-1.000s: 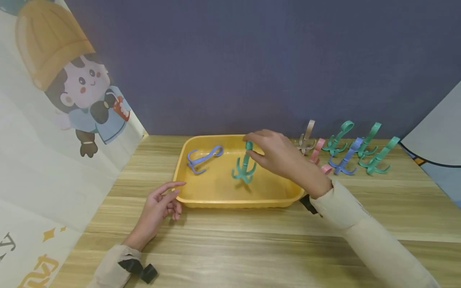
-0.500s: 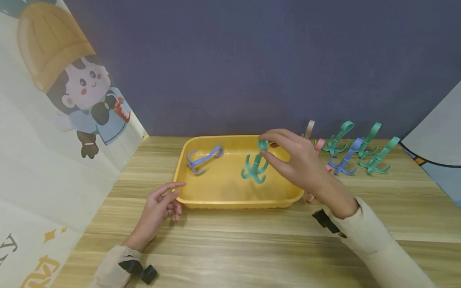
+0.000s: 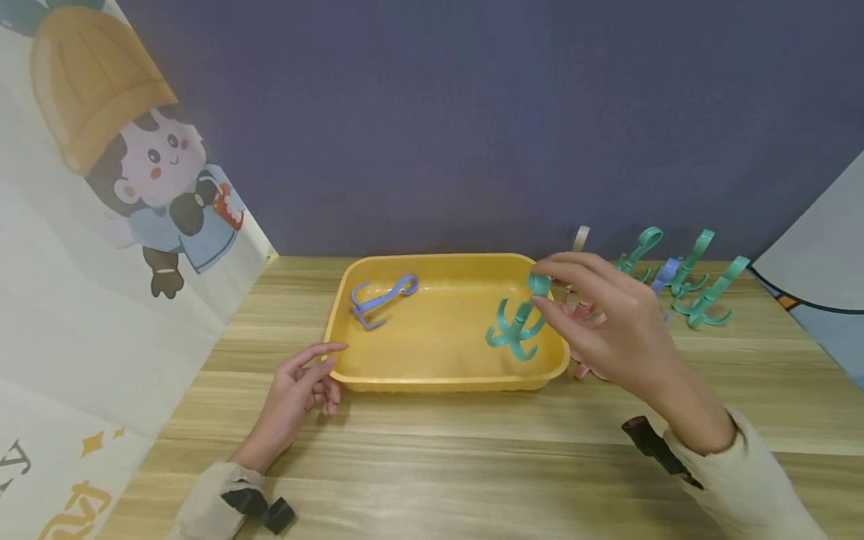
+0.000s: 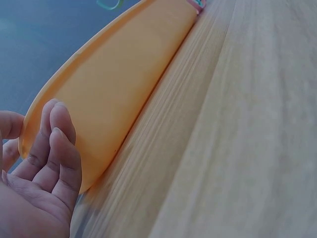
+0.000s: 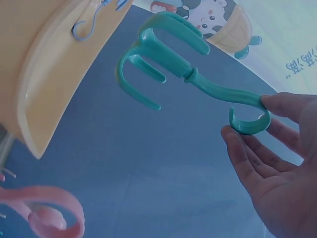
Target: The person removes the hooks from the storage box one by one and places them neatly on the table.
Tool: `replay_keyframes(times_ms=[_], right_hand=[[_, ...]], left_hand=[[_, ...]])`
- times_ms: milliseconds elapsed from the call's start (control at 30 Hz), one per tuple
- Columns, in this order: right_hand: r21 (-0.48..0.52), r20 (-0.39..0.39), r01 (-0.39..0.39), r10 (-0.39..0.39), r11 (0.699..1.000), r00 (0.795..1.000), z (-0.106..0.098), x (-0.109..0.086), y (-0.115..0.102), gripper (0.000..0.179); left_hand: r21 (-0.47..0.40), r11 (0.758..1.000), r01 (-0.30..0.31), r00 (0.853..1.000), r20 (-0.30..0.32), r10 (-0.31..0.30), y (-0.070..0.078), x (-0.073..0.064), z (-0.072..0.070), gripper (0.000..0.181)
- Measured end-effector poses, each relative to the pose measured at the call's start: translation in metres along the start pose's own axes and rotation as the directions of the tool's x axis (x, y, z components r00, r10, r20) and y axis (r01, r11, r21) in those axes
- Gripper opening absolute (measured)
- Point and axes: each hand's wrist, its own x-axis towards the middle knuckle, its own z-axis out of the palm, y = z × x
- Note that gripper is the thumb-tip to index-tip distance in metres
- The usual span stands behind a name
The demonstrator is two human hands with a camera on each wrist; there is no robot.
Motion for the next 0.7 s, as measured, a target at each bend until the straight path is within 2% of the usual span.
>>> replay_keyframes(times_ms=[133, 300, 433, 567, 700], right_hand=[[0.003, -0.029, -0.019, 0.020, 1.000, 0.999, -0.011, -0.005, -0.003, 0.040], [0.023, -0.060, -0.052, 0.053, 0.998, 0.997, -0.026, -0.008, -0.006, 0.045], [-0.022, -0.100, -0.088, 0.085, 0.996, 0.991, -0.040, -0.006, -0.007, 0.049], [-0.057, -0.154, -0.128, 0.118, 0.990, 0.981, -0.054, -0.005, -0.003, 0.047], [-0.076, -0.202, -0.166, 0.148, 0.983, 0.968, -0.071, -0.008, 0.007, 0.032]], left_hand=[[0.004, 1.000, -0.013, 1.000, 0.023, 0.013, 0.001, 0.002, -0.003, 0.038], [-0.001, 1.000, -0.020, 0.999, 0.033, 0.020, 0.001, 0.002, -0.004, 0.039], [-0.004, 1.000, -0.010, 0.999, 0.030, 0.010, 0.000, 0.001, -0.001, 0.039], [-0.003, 1.000, -0.001, 1.000, 0.024, 0.001, 0.000, 0.000, 0.000, 0.040], [-0.013, 1.000, -0.006, 0.999, 0.039, 0.007, 0.000, 0.000, 0.000, 0.037]])
